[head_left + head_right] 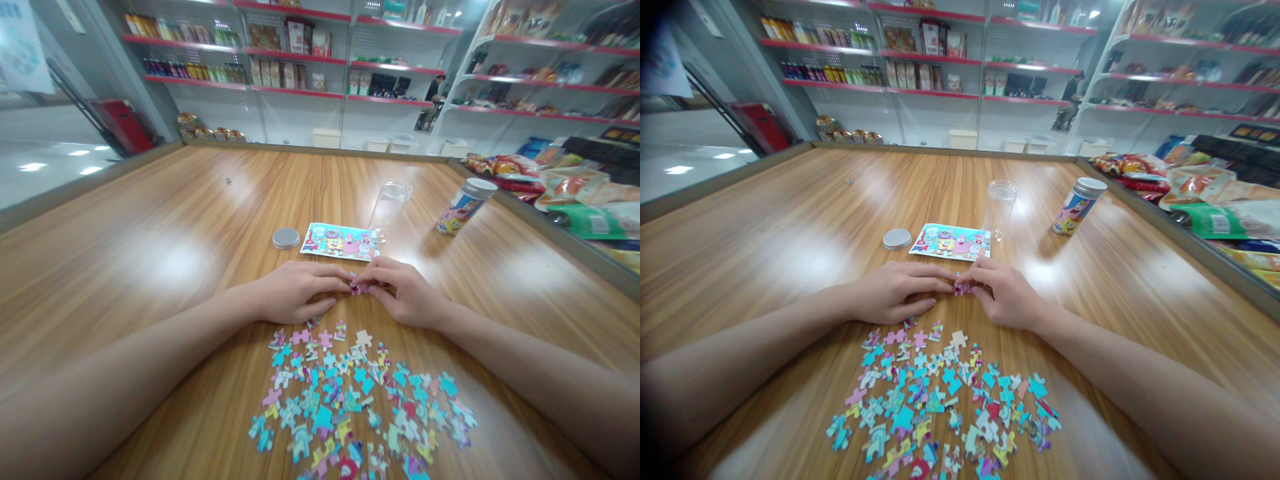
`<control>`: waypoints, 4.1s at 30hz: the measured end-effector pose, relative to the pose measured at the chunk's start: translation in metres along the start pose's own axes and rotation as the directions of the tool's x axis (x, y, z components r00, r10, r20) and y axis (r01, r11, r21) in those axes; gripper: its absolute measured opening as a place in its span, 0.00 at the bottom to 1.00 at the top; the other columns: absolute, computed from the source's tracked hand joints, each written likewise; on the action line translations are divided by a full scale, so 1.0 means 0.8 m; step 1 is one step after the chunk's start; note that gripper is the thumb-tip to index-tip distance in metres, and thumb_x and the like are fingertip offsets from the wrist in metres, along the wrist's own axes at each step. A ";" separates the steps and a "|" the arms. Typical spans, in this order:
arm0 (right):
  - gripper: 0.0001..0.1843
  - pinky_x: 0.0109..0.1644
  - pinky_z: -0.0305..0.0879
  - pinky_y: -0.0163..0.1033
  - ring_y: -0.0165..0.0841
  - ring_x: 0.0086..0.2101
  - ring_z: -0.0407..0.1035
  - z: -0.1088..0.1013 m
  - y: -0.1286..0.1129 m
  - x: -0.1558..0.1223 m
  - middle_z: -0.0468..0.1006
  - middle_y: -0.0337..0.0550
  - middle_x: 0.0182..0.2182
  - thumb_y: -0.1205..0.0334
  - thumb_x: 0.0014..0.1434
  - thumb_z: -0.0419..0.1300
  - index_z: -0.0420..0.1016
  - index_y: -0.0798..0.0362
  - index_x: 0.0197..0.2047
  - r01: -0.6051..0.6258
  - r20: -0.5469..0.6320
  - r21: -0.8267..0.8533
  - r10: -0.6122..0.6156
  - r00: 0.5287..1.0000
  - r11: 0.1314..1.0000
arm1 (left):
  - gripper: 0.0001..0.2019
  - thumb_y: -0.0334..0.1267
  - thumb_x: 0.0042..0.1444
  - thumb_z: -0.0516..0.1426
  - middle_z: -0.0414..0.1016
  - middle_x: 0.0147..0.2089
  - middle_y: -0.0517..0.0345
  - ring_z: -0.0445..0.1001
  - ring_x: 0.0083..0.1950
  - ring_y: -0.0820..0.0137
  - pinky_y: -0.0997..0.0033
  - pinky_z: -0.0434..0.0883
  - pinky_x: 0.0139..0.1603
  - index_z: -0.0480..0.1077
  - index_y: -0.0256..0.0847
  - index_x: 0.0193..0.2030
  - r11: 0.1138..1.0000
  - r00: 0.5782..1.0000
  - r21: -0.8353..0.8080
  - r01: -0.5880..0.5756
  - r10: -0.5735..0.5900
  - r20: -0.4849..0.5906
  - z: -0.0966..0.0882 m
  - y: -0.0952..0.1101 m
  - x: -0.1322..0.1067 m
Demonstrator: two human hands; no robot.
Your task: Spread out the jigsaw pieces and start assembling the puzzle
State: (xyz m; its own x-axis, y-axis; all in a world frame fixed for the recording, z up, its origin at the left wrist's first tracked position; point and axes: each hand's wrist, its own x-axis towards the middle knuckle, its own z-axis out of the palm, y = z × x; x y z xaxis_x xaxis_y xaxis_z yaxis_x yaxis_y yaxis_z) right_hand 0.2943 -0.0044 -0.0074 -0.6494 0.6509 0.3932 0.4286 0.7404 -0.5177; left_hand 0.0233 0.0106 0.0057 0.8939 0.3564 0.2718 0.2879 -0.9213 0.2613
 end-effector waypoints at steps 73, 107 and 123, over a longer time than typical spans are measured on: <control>0.14 0.45 0.70 0.42 0.36 0.41 0.71 0.007 -0.017 0.000 0.74 0.46 0.42 0.74 0.61 0.55 0.75 0.51 0.47 -0.046 -0.175 -0.140 0.021 0.984 0.989 | 0.19 0.34 0.66 0.53 0.70 0.66 0.52 0.73 0.62 0.63 0.61 0.72 0.63 0.69 0.45 0.62 1.000 1.000 0.015 0.006 -0.006 -0.011 -0.001 -0.009 -0.004; 0.25 0.51 0.70 0.48 0.40 0.45 0.69 0.005 -0.014 0.000 0.71 0.48 0.45 0.77 0.55 0.57 0.75 0.48 0.54 0.010 -0.119 -0.160 -0.029 0.992 0.987 | 0.16 0.31 0.64 0.54 0.67 0.66 0.47 0.71 0.63 0.62 0.59 0.71 0.63 0.71 0.42 0.57 0.991 0.989 -0.129 0.030 -0.048 -0.141 0.001 -0.011 -0.006; 0.08 0.55 0.67 0.50 0.41 0.48 0.67 0.005 -0.020 0.001 0.71 0.50 0.46 0.66 0.60 0.62 0.76 0.52 0.44 0.037 -0.031 -0.170 -0.043 0.999 0.985 | 0.05 0.32 0.59 0.58 0.73 0.42 0.53 0.74 0.43 0.69 0.68 0.71 0.49 0.77 0.38 0.38 0.925 0.994 -0.367 0.098 -0.106 -0.001 -0.015 -0.010 -0.010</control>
State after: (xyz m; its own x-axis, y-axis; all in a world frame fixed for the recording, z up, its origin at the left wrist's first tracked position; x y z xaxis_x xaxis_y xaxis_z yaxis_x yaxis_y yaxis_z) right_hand 0.2843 -0.0161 -0.0018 -0.6471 0.6237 0.4385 0.5049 0.7815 -0.3665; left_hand 0.0095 0.0167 0.0128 0.8582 0.4522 0.2430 0.2284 -0.7603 0.6080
